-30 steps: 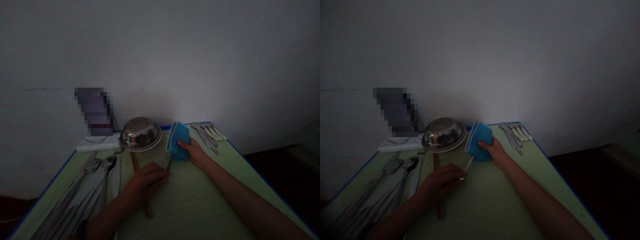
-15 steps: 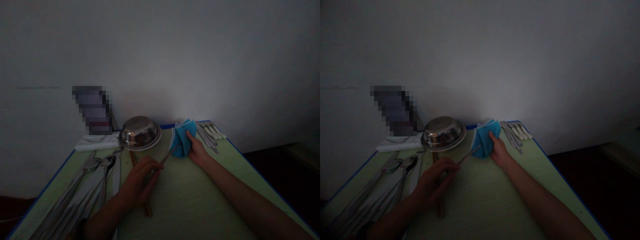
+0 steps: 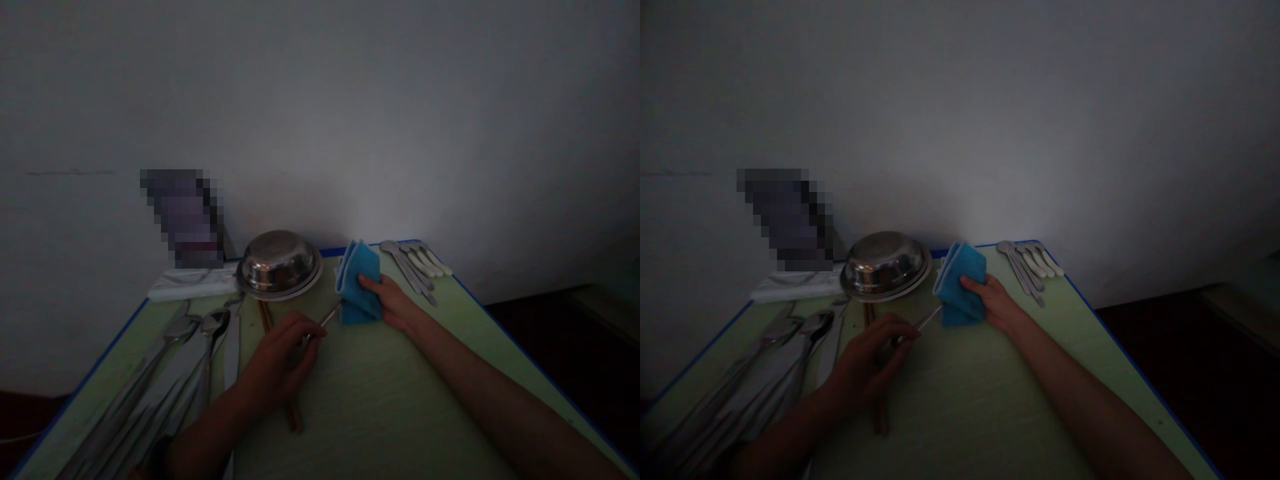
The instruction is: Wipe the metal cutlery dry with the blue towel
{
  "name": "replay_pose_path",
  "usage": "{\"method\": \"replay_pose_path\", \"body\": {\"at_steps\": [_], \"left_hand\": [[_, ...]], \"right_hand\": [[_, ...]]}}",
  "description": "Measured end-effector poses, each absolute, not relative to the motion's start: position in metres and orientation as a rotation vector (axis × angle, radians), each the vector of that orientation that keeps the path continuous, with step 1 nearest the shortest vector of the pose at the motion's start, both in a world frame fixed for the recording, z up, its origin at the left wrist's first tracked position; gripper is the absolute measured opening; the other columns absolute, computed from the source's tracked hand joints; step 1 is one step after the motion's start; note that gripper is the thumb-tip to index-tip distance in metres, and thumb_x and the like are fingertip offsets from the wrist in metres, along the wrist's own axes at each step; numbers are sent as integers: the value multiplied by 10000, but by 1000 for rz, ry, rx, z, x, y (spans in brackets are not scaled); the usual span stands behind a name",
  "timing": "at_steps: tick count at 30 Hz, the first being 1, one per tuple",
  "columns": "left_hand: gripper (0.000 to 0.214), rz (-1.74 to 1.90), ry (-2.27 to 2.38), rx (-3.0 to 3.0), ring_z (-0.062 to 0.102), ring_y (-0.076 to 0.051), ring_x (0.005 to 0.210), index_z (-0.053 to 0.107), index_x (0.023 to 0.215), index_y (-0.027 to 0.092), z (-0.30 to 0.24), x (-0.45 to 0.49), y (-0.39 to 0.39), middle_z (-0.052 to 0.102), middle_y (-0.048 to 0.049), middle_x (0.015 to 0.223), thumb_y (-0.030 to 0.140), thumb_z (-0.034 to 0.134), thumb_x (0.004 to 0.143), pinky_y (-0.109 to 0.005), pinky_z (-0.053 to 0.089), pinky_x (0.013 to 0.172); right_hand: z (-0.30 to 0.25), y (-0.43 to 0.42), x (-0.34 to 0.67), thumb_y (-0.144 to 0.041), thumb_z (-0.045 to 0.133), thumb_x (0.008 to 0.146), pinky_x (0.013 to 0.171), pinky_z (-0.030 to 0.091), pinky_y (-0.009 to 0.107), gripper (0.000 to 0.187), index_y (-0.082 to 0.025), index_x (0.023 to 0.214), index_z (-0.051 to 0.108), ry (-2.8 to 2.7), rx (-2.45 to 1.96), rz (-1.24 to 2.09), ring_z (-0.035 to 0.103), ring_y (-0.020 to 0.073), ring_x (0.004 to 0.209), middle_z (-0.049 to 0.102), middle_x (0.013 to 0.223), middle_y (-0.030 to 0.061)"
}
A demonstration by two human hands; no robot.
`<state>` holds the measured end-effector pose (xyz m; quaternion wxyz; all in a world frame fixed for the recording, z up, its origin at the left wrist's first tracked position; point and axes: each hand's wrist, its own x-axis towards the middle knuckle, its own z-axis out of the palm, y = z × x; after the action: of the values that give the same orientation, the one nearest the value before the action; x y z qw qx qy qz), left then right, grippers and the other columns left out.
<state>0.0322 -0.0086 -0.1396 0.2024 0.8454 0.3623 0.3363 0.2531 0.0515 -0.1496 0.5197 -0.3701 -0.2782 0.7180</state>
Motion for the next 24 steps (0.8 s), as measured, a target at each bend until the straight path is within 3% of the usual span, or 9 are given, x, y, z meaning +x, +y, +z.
{"method": "replay_pose_path", "body": {"at_steps": [3, 8, 11, 15, 24], "left_hand": [[133, 882, 1107, 2298, 577, -153, 787, 542, 948, 185, -138, 33, -8, 589, -35, 863, 183, 436, 866, -271, 472, 702], [311, 686, 1331, 2228, 591, -182, 811, 448, 1176, 181, -142, 35, -2, 605, -51, 913, 300, 423, 890, -319, 481, 737], [235, 558, 1294, 2291, 579, -204, 814, 563, 982, 189, -143, 36, -3, 592, -59, 885, 333, 396, 899, -350, 468, 749], [268, 523, 1280, 2316, 562, -200, 754, 531, 815, 180, -141, 37, -6, 569, -53, 797, 331, 335, 920, -343, 459, 706], [279, 478, 1306, 2323, 562, -217, 727, 486, 779, 185, -142, 36, -4, 569, -56, 752, 341, 302, 920, -341, 446, 653]], "right_hand": [[-150, 52, 252, -288, 748, 615, 796, 532, 378, 288, -154, 850, 650, -642, -881, 1718, 684, 224, 800, 730, 795, 53], [-150, 54, 251, -317, 709, 673, 807, 528, 374, 246, -154, 846, 650, -587, -879, 1681, 683, 218, 812, 729, 757, 50], [-151, 57, 250, -347, 635, 750, 798, 533, 366, 210, -162, 849, 646, -543, -907, 1643, 685, 202, 785, 730, 756, 44], [-153, 60, 248, -402, 572, 793, 770, 541, 360, 243, -178, 861, 639, -521, -945, 1596, 684, 185, 718, 730, 740, 30], [-151, 49, 245, -306, 767, 582, 755, 533, 344, 308, -149, 821, 653, -716, -935, 1544, 681, 193, 711, 728, 773, 40]]}}
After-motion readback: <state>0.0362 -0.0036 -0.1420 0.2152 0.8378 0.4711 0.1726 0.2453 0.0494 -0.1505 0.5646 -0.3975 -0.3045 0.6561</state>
